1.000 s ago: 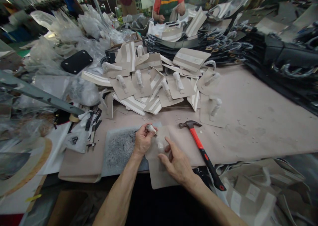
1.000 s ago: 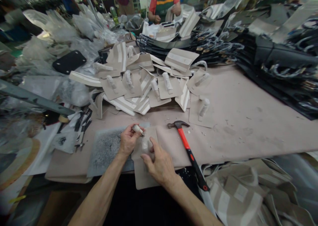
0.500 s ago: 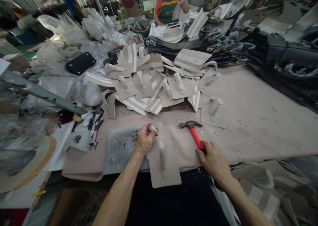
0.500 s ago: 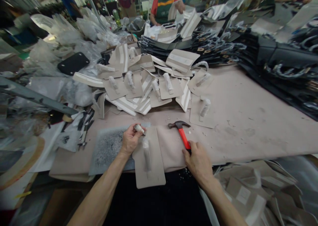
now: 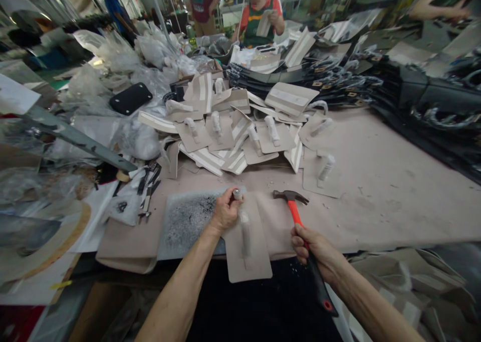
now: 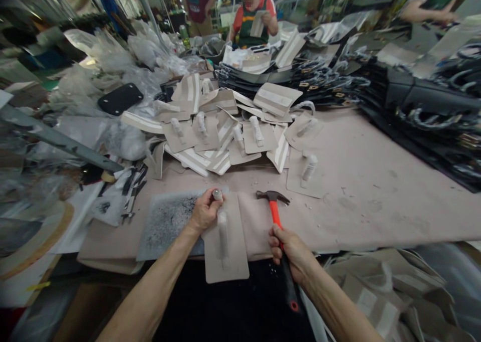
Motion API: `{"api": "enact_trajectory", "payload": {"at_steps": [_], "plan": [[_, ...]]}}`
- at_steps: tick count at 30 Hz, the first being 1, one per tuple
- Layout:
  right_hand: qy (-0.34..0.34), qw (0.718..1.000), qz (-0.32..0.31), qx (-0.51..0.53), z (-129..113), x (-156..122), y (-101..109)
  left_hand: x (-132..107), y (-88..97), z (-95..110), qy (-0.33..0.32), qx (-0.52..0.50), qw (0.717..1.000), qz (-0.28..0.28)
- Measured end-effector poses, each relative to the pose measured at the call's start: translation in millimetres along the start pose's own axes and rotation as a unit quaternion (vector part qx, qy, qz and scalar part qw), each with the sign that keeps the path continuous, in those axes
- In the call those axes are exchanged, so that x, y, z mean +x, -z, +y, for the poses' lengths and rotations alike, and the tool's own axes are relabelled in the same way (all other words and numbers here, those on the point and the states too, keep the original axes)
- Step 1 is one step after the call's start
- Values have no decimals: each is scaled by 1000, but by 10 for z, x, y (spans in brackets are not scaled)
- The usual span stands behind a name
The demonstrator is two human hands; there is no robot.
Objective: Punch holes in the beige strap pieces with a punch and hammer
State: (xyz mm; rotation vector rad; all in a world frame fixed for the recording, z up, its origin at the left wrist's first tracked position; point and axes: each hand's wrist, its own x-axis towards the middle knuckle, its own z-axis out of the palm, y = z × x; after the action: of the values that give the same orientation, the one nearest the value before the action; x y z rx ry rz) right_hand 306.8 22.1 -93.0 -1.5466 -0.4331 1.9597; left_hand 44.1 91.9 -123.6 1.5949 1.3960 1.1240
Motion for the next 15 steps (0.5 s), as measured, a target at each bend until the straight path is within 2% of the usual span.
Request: {"api": "enact_trajectory", "payload": {"at_steps": [2,4,5,7,9,12,14,15], "plan": [[52,995,27,-81,-77,-99,-74,5,11,-1,7,-16,1000,-4],[155,963,56,-211,-226,-213,-141,2,21,3,5,-8,1000,-17],[219,931,72,-284,-316,-273,-176,-2,25,5,1,1,1000,-24],[334,841,101,-413,-488,-374,-254,-14,30,4,-8,12,999,-30],[397,752,114,-514,-607,-428,-342,-24,31,-3,-17,11,999,-31],[392,653,97,-640,-687,-422,-458,-31,33,-20,-19,5,999,-31],[378,607,83,-694,-735,-429,-515,-33,37,-26,-15,3,999,-33],[386,593,83,-702,-768,-454,-541,-34,39,-25,-15,2,999,-33]]}}
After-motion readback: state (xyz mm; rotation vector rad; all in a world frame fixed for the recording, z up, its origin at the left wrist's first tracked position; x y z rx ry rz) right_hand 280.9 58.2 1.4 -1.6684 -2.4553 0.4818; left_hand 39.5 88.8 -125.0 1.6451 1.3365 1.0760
